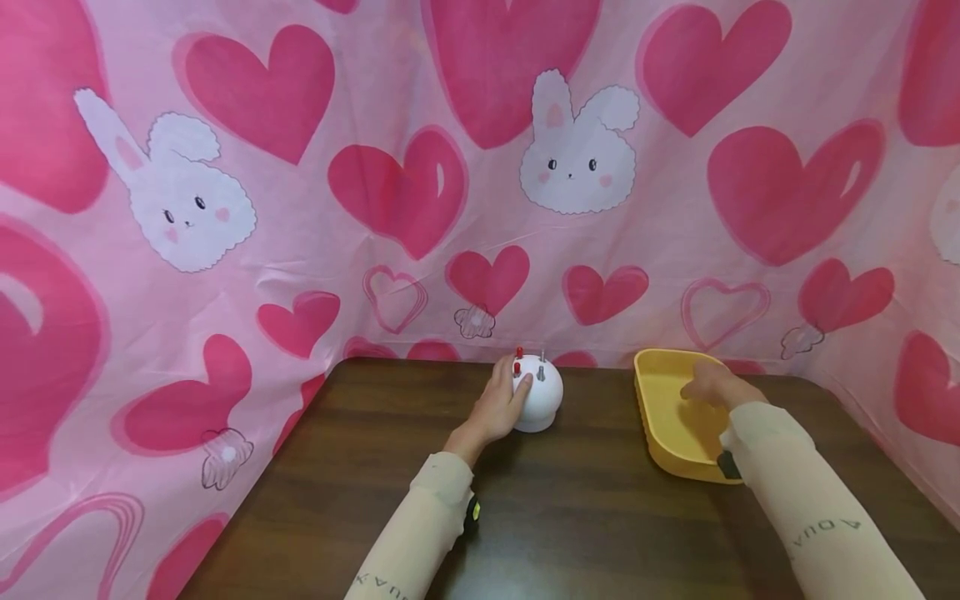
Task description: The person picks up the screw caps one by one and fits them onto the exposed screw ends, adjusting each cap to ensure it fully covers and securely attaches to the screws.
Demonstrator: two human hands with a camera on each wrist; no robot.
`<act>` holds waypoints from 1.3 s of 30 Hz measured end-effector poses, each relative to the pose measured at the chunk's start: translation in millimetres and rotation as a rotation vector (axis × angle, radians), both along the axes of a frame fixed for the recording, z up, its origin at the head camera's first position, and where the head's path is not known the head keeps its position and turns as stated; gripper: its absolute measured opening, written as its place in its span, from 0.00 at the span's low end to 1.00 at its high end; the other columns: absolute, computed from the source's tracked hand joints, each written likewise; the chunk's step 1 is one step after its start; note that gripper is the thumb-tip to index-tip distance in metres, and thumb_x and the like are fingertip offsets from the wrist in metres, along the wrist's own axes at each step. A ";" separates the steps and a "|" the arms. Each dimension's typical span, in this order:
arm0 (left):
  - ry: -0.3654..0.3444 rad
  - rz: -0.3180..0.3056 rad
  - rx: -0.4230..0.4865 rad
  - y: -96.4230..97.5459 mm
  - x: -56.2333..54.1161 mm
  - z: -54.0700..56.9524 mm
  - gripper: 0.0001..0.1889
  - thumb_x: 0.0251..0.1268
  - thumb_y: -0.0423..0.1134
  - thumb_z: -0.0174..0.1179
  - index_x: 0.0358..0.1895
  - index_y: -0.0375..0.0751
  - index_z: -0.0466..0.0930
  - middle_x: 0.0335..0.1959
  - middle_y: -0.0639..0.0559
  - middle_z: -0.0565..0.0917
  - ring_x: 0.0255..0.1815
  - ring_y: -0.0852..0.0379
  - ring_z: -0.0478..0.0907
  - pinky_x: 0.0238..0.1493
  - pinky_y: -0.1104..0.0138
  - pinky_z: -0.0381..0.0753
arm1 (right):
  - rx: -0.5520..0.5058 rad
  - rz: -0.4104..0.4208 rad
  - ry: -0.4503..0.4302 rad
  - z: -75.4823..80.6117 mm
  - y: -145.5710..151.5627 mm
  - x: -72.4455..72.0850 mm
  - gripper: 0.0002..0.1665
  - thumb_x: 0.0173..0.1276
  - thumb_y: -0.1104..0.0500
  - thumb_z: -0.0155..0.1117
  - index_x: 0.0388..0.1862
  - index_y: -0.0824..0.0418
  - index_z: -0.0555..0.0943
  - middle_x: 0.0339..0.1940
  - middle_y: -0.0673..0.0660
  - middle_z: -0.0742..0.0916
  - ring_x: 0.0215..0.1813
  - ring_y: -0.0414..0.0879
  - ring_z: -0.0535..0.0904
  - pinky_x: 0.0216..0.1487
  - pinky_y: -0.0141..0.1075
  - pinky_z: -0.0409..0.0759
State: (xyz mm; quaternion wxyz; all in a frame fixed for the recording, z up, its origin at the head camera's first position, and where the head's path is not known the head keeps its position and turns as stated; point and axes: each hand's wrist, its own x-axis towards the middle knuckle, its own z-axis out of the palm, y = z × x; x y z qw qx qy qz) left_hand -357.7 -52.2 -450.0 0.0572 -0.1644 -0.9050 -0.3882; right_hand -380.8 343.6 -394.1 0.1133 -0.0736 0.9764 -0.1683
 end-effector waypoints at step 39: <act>-0.008 -0.007 0.018 -0.7 -1.8 2.3 0.37 0.81 0.61 0.40 0.81 0.42 0.48 0.80 0.44 0.56 0.76 0.41 0.62 0.70 0.36 0.64 | -0.119 0.095 -0.034 -6.2 -4.7 -3.6 0.09 0.63 0.64 0.62 0.29 0.70 0.77 0.22 0.52 0.77 0.27 0.44 0.70 0.31 0.37 0.73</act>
